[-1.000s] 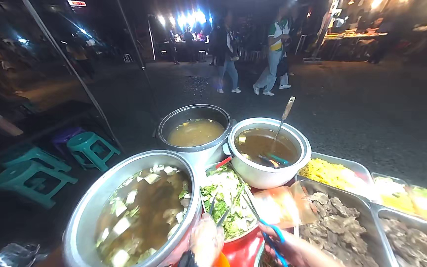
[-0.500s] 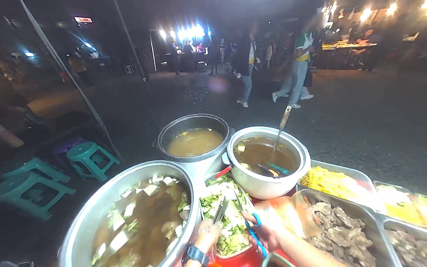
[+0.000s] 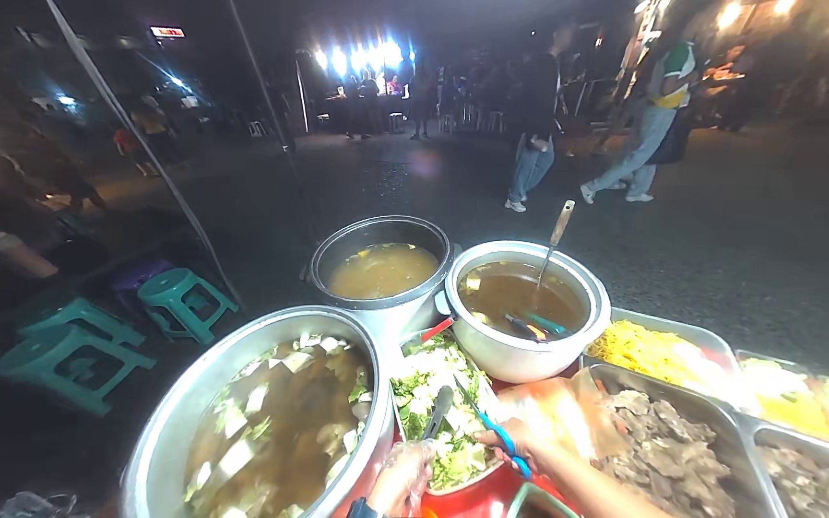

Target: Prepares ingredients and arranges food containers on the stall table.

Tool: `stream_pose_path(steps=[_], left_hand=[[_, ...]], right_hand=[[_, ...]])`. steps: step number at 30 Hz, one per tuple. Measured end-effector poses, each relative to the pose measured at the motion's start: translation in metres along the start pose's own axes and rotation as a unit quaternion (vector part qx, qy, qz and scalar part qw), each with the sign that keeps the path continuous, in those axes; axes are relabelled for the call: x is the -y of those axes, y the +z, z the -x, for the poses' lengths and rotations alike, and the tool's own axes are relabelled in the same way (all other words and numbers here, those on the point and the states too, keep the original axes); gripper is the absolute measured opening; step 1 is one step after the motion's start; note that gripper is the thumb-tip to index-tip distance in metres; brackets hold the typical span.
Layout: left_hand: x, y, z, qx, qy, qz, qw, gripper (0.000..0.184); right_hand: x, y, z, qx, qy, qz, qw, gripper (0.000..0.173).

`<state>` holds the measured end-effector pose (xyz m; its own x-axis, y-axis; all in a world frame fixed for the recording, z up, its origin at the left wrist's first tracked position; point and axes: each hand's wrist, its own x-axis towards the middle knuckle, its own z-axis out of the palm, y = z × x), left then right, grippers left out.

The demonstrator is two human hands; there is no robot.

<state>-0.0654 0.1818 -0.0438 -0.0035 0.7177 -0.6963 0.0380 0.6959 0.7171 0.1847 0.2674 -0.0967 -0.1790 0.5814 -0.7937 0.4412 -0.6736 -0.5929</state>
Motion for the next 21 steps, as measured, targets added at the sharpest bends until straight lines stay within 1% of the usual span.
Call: stream_pose_path(steps=[1, 3, 5, 7, 9, 11, 13, 14, 15, 17, 19, 21], left_hand=[[0.002, 0.001, 0.003, -0.001, 0.005, 0.014, 1.0, 0.019], [0.005, 0.0, 0.009, 0.006, 0.009, 0.049, 0.999, 0.019], [0.01, -0.001, 0.015, 0.031, 0.008, 0.099, 0.995, 0.02], [0.017, -0.003, 0.021, 0.071, -0.012, 0.146, 0.987, 0.023], [0.021, -0.003, 0.027, 0.108, -0.035, 0.143, 0.983, 0.026], [0.024, -0.002, 0.031, 0.112, -0.045, 0.117, 0.986, 0.027], [0.028, -0.003, 0.031, 0.091, -0.036, 0.096, 0.991, 0.024], [0.029, -0.003, 0.03, 0.079, -0.026, 0.083, 0.993, 0.024], [0.029, -0.003, 0.029, 0.063, -0.01, 0.057, 0.996, 0.023], [0.025, -0.001, 0.03, 0.013, 0.029, -0.022, 0.999, 0.024], [0.018, 0.0, 0.032, -0.032, 0.053, -0.1, 0.993, 0.035], [0.012, 0.002, 0.031, -0.064, 0.056, -0.152, 0.985, 0.045]], right_hand=[[-0.004, -0.004, 0.003, 0.005, -0.017, 0.014, 1.0, 0.038], [-0.01, -0.014, 0.015, 0.059, -0.033, 0.018, 0.998, 0.042], [-0.011, -0.02, 0.031, 0.123, 0.005, -0.005, 0.992, 0.053], [-0.012, -0.022, 0.041, 0.157, 0.038, -0.023, 0.987, 0.064], [-0.014, -0.022, 0.038, 0.169, 0.036, -0.022, 0.985, 0.064], [-0.015, -0.019, 0.033, 0.146, 0.024, -0.009, 0.989, 0.053], [-0.018, -0.014, 0.026, 0.096, 0.001, 0.02, 0.995, 0.043], [-0.019, -0.012, 0.024, 0.074, -0.009, 0.037, 0.997, 0.041], [-0.019, -0.011, 0.021, 0.05, -0.02, 0.059, 0.997, 0.042], [-0.017, -0.01, 0.018, 0.003, -0.057, 0.131, 0.99, 0.049], [-0.003, -0.012, 0.02, -0.011, -0.095, 0.202, 0.975, 0.058], [0.023, -0.014, 0.021, -0.02, -0.09, 0.276, 0.957, 0.069]])
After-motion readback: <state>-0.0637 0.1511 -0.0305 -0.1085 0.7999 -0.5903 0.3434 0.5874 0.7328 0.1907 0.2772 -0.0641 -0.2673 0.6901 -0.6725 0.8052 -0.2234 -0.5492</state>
